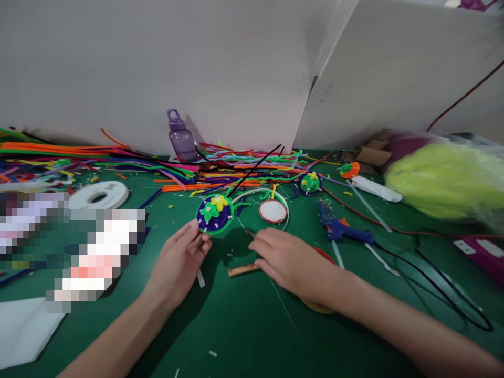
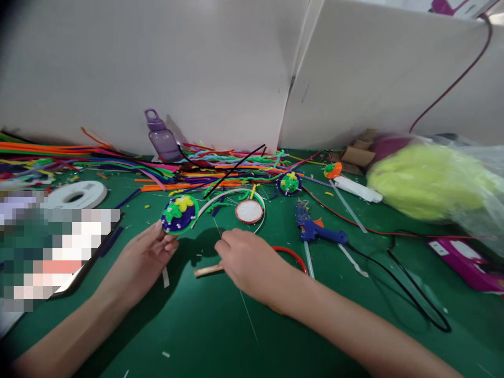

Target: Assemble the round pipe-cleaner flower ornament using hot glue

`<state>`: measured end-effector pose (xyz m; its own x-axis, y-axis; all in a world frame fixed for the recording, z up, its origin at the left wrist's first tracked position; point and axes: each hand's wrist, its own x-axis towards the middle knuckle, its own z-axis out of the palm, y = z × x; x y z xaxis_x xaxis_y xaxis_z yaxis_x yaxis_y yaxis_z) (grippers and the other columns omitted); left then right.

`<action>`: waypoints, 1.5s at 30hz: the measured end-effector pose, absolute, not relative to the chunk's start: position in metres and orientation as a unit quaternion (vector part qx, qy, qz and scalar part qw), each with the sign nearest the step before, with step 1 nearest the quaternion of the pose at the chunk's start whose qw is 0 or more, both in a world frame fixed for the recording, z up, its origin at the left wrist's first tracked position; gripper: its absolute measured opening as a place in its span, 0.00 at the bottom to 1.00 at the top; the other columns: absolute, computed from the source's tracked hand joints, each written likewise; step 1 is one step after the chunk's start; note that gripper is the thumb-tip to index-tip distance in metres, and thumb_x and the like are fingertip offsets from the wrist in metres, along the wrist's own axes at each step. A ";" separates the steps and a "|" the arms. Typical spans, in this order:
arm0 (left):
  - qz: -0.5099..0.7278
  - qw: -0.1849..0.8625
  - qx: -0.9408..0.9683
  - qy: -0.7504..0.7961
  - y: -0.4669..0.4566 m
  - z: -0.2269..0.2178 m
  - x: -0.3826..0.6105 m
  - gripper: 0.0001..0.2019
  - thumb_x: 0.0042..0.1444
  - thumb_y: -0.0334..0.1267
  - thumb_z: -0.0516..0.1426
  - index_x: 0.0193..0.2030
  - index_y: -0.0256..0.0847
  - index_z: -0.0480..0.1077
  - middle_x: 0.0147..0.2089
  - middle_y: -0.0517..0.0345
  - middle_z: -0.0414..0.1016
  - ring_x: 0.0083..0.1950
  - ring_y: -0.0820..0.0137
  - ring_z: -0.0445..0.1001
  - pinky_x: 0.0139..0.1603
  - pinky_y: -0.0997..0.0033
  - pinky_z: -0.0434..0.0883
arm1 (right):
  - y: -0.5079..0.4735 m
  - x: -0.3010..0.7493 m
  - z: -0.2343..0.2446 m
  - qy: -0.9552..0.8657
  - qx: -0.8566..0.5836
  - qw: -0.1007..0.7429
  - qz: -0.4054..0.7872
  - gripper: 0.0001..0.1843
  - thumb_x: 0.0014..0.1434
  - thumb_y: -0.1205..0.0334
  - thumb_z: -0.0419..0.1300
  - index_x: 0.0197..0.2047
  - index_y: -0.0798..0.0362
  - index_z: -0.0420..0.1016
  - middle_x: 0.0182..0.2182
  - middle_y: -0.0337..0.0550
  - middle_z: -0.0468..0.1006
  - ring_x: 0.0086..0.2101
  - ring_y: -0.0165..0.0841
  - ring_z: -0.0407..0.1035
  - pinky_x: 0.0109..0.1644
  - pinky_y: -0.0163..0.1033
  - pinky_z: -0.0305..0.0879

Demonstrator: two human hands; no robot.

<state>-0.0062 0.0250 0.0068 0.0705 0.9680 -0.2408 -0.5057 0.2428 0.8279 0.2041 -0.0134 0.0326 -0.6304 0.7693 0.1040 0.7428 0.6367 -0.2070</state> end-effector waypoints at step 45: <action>0.457 0.728 0.335 0.387 0.007 0.009 0.001 0.07 0.53 0.37 0.61 0.32 0.37 0.69 0.23 0.66 0.55 0.24 0.80 0.52 0.24 0.83 0.57 | -0.054 0.295 0.023 -0.419 -0.265 0.436 0.751 0.22 0.52 0.50 0.61 0.47 0.53 0.72 0.37 0.49 0.74 0.34 0.37 0.74 0.33 0.36 0.69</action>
<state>0.0013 0.0066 0.0086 0.2828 0.9239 -0.2577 -0.4060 0.3587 0.8405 0.2952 -0.0542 0.0227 -0.4794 0.8769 -0.0335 -0.4324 -0.2692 -0.8606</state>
